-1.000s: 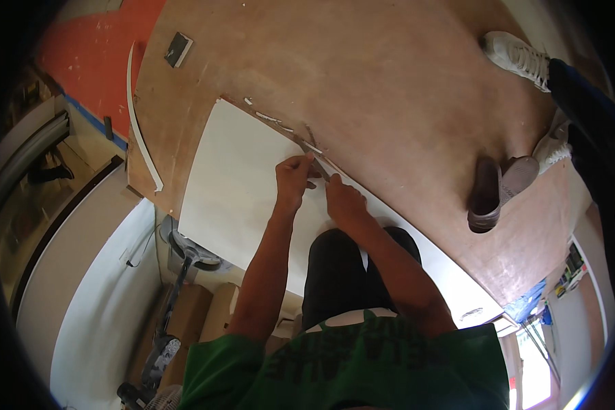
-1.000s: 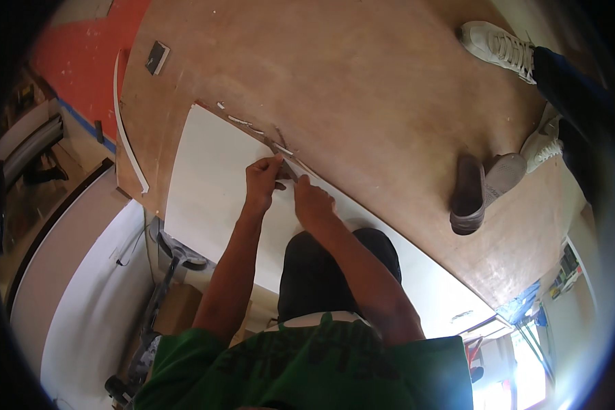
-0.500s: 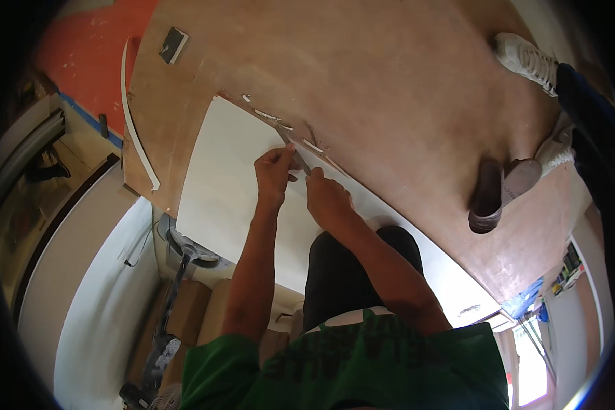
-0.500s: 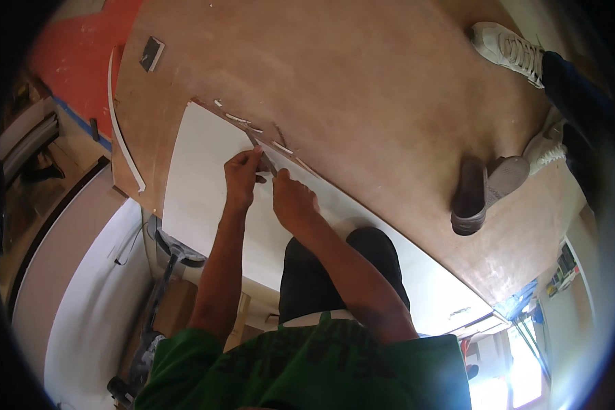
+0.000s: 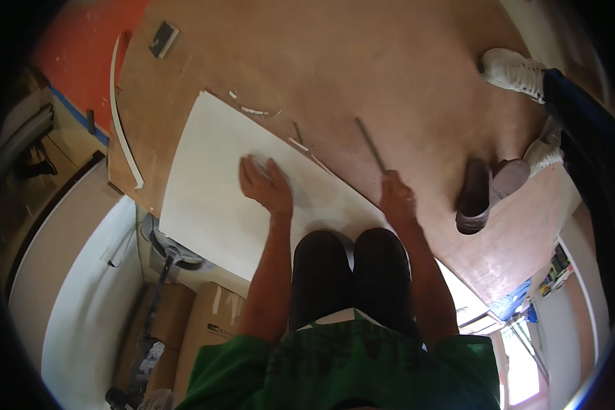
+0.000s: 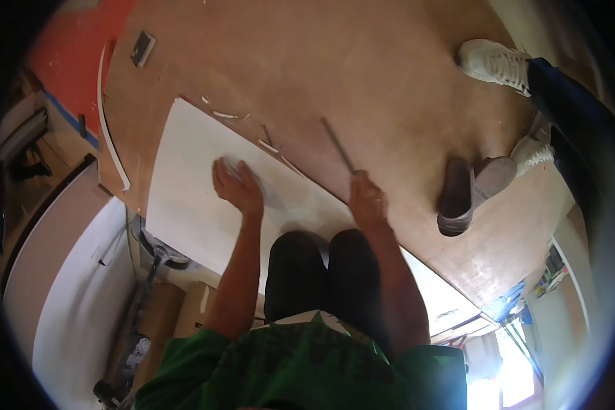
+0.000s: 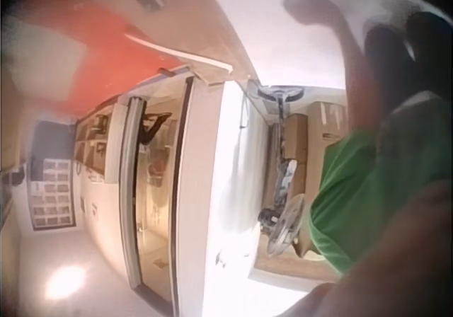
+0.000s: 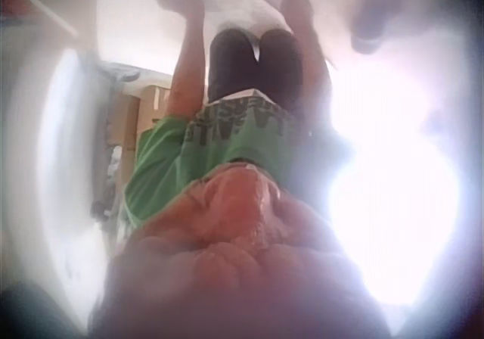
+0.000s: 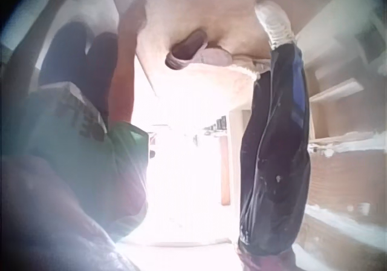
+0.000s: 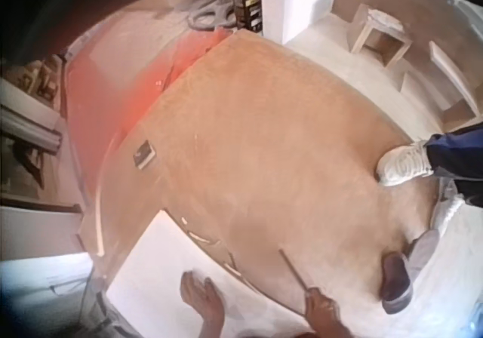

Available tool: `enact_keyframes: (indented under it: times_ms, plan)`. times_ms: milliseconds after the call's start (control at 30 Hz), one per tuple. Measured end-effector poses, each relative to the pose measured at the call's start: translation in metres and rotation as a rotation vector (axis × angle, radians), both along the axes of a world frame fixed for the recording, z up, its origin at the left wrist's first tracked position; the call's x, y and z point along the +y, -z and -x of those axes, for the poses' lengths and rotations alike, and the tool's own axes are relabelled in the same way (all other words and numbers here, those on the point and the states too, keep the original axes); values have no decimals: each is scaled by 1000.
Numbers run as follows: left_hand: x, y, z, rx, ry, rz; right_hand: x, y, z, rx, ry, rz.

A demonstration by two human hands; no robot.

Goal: The person kneels on the floor and uses a utility knife to trim the edges of a large white panel. They repeatedly score the edges and snap off thin strips of material to shape the panel.

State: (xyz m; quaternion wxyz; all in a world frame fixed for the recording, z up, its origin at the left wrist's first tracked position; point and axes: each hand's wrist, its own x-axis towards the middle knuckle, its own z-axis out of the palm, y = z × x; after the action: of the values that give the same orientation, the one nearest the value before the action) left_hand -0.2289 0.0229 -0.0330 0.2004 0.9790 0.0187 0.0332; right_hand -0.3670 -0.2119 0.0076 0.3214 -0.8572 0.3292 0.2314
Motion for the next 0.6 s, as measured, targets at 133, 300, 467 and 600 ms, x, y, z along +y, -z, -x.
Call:
enact_keyframes:
  times_ms: [133,300,467,600]
  plan:
    - [36,13,-51,-51,-85,-193,-28,14,-6,-228,-134,291]
    - [45,15,-114,92,-311,-167,1,2,-122,-556,-213,383]
    - [47,18,-112,156,-312,-152,91,24,-347,-814,-323,-126]
    - [50,20,-111,206,-319,-148,149,55,-514,-1240,-926,83]
